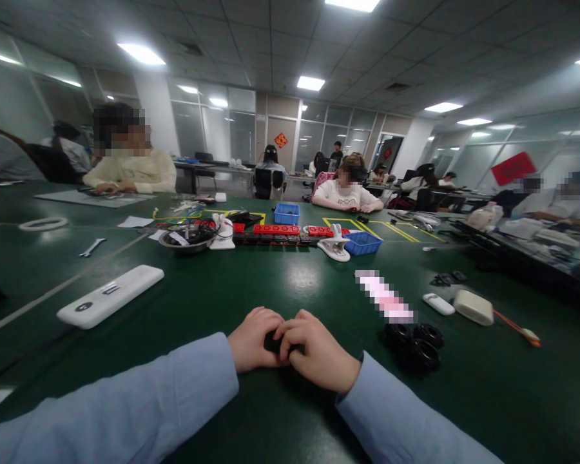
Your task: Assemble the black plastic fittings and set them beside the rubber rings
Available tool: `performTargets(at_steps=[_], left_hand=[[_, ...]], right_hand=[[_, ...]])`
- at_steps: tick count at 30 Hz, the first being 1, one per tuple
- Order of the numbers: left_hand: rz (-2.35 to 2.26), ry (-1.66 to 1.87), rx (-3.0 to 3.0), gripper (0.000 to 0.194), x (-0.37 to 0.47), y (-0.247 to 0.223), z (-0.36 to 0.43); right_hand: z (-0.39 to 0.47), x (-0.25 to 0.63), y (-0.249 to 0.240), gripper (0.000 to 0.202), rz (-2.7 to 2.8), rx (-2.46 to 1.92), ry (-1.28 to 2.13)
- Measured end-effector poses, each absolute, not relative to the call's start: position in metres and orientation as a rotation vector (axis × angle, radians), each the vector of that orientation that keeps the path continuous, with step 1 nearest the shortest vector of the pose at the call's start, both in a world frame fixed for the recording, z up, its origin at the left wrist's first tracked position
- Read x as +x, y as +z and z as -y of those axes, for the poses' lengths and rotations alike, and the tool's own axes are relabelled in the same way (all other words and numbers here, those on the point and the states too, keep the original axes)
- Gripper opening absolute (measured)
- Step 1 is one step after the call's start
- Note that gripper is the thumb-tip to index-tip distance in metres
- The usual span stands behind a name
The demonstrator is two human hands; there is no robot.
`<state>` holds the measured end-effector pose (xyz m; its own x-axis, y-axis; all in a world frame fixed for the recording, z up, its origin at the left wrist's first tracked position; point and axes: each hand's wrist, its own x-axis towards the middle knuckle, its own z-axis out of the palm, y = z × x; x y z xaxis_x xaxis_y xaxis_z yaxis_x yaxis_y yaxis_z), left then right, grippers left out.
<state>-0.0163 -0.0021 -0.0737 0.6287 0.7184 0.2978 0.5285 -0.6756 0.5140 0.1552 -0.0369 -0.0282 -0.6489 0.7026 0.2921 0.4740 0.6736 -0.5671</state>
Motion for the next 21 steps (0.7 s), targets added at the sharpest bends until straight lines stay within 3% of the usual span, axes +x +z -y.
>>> performTargets(at_steps=[6, 10, 16, 21], left_hand=[[-1.046, 0.612, 2.467, 0.041, -0.018, -0.071, 0.002], [-1.027, 0.626, 2.455, 0.041, -0.018, -0.073, 0.002], [-1.007, 0.669, 2.448, 0.037, -0.018, -0.077, 0.001], [-0.98, 0.682, 2.48, 0.03, -0.018, -0.077, 0.0]], right_hand=[[0.039, 0.161, -0.019, 0.031, 2.28, -0.933, 0.523], [0.044, 0.157, -0.016, 0.013, 2.231, -1.165, 0.316], [0.047, 0.15, -0.022, 0.034, 2.325, -1.428, 0.083], [0.047, 0.145, -0.029, 0.025, 2.421, -1.499, 0.01]])
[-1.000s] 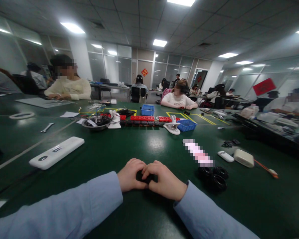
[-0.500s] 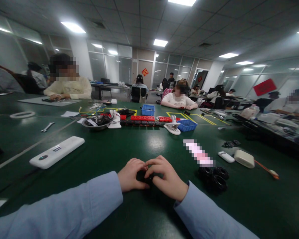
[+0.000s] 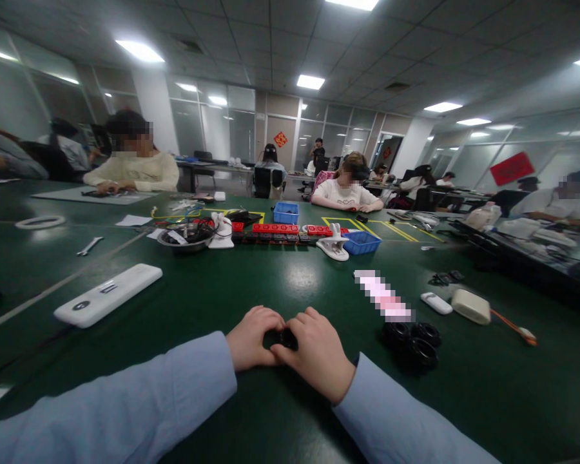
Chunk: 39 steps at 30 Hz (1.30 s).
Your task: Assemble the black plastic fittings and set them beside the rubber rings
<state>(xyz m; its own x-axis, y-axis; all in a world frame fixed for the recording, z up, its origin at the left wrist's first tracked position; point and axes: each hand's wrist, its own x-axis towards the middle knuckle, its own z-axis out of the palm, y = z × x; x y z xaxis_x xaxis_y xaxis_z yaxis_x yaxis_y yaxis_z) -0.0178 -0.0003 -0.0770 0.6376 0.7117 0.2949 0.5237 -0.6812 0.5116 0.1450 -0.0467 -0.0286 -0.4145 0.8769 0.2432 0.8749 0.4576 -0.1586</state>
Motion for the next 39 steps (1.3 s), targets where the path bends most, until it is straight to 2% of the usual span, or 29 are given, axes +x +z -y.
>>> performTargets(at_steps=[13, 22, 28, 39], left_hand=[[-0.987, 0.693, 2.476, 0.027, -0.017, -0.073, 0.002], [-0.997, 0.65, 2.49, 0.034, -0.017, -0.071, 0.003], [-0.965, 0.626, 2.509, 0.03, -0.017, -0.069, 0.003], [-0.993, 0.646, 2.518, 0.03, -0.016, -0.072, 0.003]], right_hand=[[0.045, 0.148, -0.027, 0.019, 2.476, -1.371, 0.156], [0.04, 0.161, -0.021, 0.029, 2.51, -1.23, 0.475], [0.036, 0.163, -0.022, 0.032, 2.515, -1.071, 0.62], [0.041, 0.157, -0.021, 0.029, 2.556, -0.981, 0.492]])
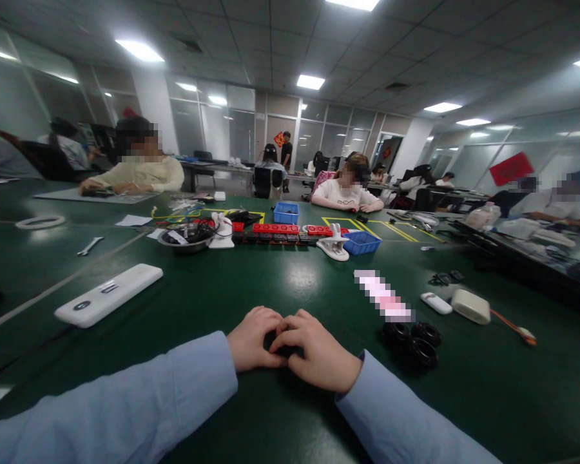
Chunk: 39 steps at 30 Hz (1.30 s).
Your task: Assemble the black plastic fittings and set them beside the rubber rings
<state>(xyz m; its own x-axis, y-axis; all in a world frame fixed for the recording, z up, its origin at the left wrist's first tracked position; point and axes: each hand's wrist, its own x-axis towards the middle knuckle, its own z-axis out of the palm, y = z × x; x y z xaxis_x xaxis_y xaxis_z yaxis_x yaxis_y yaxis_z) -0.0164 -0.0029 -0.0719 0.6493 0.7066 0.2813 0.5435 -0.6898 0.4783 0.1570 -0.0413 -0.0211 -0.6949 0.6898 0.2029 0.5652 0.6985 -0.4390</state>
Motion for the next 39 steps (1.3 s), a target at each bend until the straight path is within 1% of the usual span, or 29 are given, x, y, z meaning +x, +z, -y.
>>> performTargets(at_steps=[6, 8, 11, 15, 18, 22, 25, 39], left_hand=[[-1.007, 0.638, 2.516, 0.035, -0.015, -0.073, 0.002], [-1.008, 0.641, 2.517, 0.036, -0.016, -0.074, 0.001], [-1.003, 0.654, 2.507, 0.038, -0.018, -0.075, 0.001], [-0.981, 0.659, 2.485, 0.041, -0.018, -0.074, 0.002], [-0.97, 0.678, 2.487, 0.038, -0.018, -0.074, 0.002], [-0.969, 0.699, 2.503, 0.033, -0.016, -0.075, 0.002], [-0.976, 0.695, 2.509, 0.031, -0.016, -0.076, 0.001], [-0.972, 0.689, 2.496, 0.029, -0.016, -0.072, 0.003]], right_hand=[[0.045, 0.159, -0.016, 0.039, 2.484, -0.999, 0.358], [0.045, 0.159, -0.016, 0.034, 2.42, -1.071, 0.328], [0.044, 0.158, -0.015, 0.02, 2.358, -1.217, 0.295], [0.046, 0.156, -0.014, 0.025, 2.341, -1.349, 0.222], [0.048, 0.152, -0.017, 0.029, 2.372, -1.405, 0.146], [0.049, 0.147, -0.023, 0.024, 2.424, -1.479, 0.07], [0.048, 0.145, -0.025, 0.019, 2.419, -1.495, 0.057], [0.046, 0.148, -0.028, 0.019, 2.415, -1.416, 0.12]])
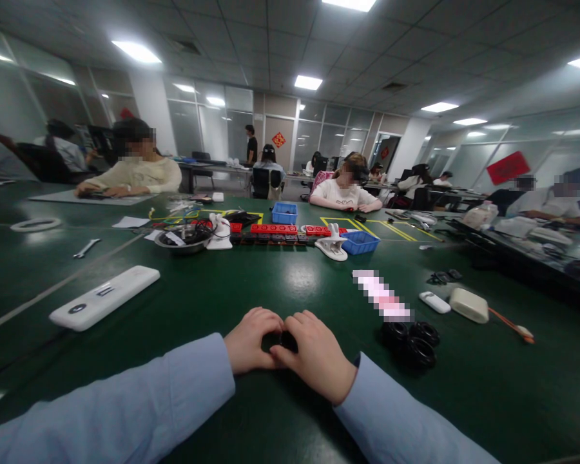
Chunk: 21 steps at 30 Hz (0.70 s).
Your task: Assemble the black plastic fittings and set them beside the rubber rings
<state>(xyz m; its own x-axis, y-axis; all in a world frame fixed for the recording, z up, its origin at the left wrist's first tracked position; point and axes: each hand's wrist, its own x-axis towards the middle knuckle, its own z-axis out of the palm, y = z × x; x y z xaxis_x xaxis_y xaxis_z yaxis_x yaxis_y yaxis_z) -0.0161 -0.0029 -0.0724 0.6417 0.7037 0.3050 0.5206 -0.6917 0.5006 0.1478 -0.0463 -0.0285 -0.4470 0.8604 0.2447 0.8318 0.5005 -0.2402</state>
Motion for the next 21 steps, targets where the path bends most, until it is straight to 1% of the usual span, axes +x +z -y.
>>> performTargets(at_steps=[10, 14, 21], left_hand=[[-0.984, 0.668, 2.518, 0.03, -0.016, -0.072, 0.003], [-0.978, 0.663, 2.5, 0.031, -0.017, -0.072, 0.003], [-0.983, 0.628, 2.482, 0.032, -0.017, -0.07, 0.004]], right_hand=[[0.041, 0.157, -0.023, 0.018, 2.484, -1.208, 0.36], [0.041, 0.159, -0.02, 0.021, 2.496, -1.128, 0.447], [0.038, 0.161, -0.021, 0.032, 2.453, -0.969, 0.698]])
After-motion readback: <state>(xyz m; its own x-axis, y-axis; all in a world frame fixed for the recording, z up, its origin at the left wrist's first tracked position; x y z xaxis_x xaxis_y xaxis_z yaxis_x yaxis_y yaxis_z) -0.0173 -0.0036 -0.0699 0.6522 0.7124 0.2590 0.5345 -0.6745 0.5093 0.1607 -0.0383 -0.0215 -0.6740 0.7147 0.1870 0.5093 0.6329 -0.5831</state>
